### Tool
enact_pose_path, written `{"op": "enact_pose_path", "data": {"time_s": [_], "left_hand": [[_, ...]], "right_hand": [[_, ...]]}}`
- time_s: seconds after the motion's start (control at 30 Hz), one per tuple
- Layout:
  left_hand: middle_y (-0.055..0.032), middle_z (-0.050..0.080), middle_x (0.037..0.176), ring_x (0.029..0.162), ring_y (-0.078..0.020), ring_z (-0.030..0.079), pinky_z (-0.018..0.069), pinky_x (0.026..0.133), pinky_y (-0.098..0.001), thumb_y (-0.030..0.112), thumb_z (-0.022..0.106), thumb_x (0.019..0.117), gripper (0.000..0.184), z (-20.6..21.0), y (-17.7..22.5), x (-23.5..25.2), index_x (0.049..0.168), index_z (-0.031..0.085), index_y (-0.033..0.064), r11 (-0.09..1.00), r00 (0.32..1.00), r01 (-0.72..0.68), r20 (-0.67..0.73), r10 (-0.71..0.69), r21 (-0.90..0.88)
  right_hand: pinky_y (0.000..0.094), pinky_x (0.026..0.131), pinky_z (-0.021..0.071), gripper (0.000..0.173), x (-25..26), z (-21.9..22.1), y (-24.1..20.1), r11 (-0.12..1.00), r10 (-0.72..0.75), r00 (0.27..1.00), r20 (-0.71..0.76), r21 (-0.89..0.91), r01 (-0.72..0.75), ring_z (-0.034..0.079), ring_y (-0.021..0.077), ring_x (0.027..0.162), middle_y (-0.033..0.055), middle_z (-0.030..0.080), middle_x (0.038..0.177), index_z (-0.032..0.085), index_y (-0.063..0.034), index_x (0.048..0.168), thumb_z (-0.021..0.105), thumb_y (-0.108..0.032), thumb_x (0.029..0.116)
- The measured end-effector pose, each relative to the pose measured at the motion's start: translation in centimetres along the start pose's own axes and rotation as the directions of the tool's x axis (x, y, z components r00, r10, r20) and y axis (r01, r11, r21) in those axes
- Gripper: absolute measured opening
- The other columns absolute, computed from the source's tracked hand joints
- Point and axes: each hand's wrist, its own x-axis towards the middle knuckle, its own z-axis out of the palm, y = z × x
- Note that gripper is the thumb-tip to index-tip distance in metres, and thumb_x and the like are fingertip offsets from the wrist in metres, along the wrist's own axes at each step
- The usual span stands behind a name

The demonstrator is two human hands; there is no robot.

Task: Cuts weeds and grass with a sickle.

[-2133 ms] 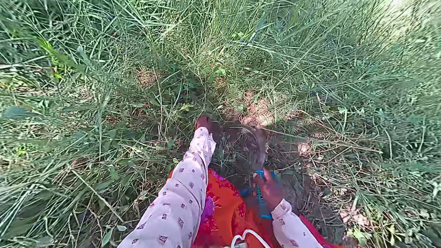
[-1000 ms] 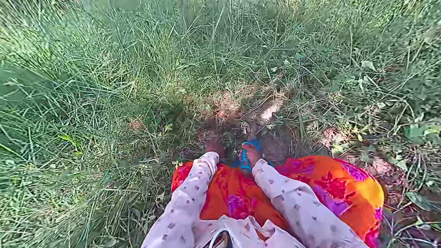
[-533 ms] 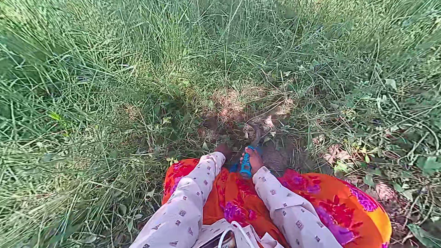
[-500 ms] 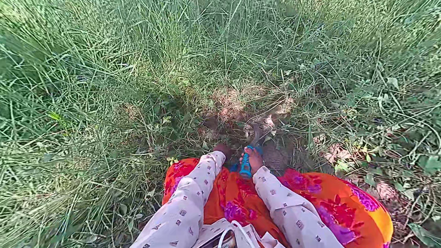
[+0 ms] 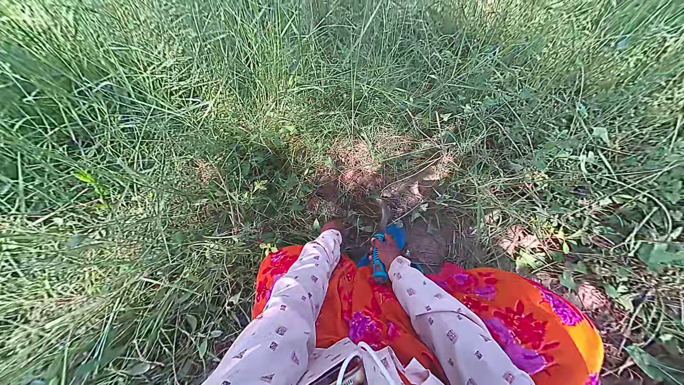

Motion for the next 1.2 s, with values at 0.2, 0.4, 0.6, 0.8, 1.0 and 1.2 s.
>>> {"op": "enact_pose_path", "data": {"time_s": [0.2, 0.4, 0.6, 0.8, 1.0, 1.2], "left_hand": [[-0.0252, 0.057, 0.145, 0.139, -0.0403, 0.051, 0.0388, 0.115, -0.0602, 0.032, 0.046, 0.1081, 0.046, -1.5, -2.2, 0.9, 0.137, 0.061, -0.0001, 0.993, 0.999, -0.025, -0.042, 0.020, -0.113], [-0.0253, 0.056, 0.145, 0.140, -0.0404, 0.050, 0.0386, 0.115, -0.0598, 0.036, 0.045, 0.1086, 0.048, -2.0, -3.2, 1.6, 0.137, 0.061, -0.0001, 0.986, 0.997, 0.015, -0.066, -0.027, -0.168], [-0.0251, 0.058, 0.143, 0.138, -0.0392, 0.052, 0.0396, 0.114, -0.0591, 0.036, 0.045, 0.1084, 0.048, -2.1, -3.7, 2.3, 0.135, 0.062, -0.0001, 0.972, 0.995, 0.036, -0.082, -0.056, -0.231], [-0.0235, 0.057, 0.145, 0.140, -0.0384, 0.050, 0.0390, 0.115, -0.0580, 0.035, 0.046, 0.1086, 0.046, -2.0, -3.8, 2.7, 0.138, 0.060, 0.0015, 0.967, 0.993, 0.053, -0.090, -0.078, -0.247], [-0.0251, 0.055, 0.147, 0.141, -0.0393, 0.049, 0.0383, 0.116, -0.0575, 0.034, 0.049, 0.1080, 0.048, -2.2, -4.9, 3.2, 0.142, 0.057, 0.0011, 0.948, 0.988, 0.083, -0.095, -0.118, -0.306], [-0.0241, 0.056, 0.146, 0.140, -0.0392, 0.050, 0.0393, 0.115, -0.0589, 0.032, 0.052, 0.1064, 0.045, -2.4, -4.6, 2.6, 0.140, 0.060, 0.0024, 0.959, 0.990, 0.112, -0.050, -0.129, -0.261]], "right_hand": [[0.0373, 0.069, 0.0565, 0.049, 0.4, -0.2, 0.0, 0.989, 0.006, 0.999, 0.044, -0.148, 0.000, 0.064, 0.0231, 0.074, 0.0179, 0.060, 0.103, 0.034, -0.0006, 0.151, 0.051, -0.019, 0.1097], [0.0373, 0.069, 0.0564, 0.051, 0.2, -0.1, -0.1, 0.981, -0.026, 0.999, 0.031, -0.190, 0.032, 0.064, 0.0228, 0.073, 0.0174, 0.061, 0.102, 0.032, -0.0006, 0.153, 0.051, -0.018, 0.1093], [0.0436, 0.077, 0.0576, 0.056, 0.6, -0.2, 0.1, 0.955, -0.064, 0.997, 0.042, -0.287, 0.073, 0.067, 0.0291, 0.083, 0.0217, 0.062, 0.111, 0.029, -0.0020, 0.157, 0.051, -0.020, 0.1093], [0.0555, 0.111, 0.0437, 0.063, 0.2, -0.1, -1.1, 0.641, 0.006, 0.996, 0.091, -0.764, 0.066, 0.056, 0.0397, 0.134, 0.0257, 0.055, 0.145, 0.021, -0.0096, 0.164, 0.046, -0.029, 0.1097], [0.0562, 0.110, 0.0444, 0.063, -5.4, -1.9, -2.8, 0.573, 0.015, 0.987, 0.157, -0.810, 0.121, 0.057, 0.0389, 0.132, 0.0248, 0.056, 0.144, 0.023, -0.0093, 0.164, 0.048, -0.029, 0.1088], [0.0509, 0.082, 0.0571, 0.060, -5.8, -3.7, -1.4, 0.802, -0.163, 0.977, 0.140, -0.558, 0.214, 0.069, 0.0325, 0.086, 0.0220, 0.066, 0.110, 0.026, -0.0059, 0.161, 0.049, -0.027, 0.1089]]}}
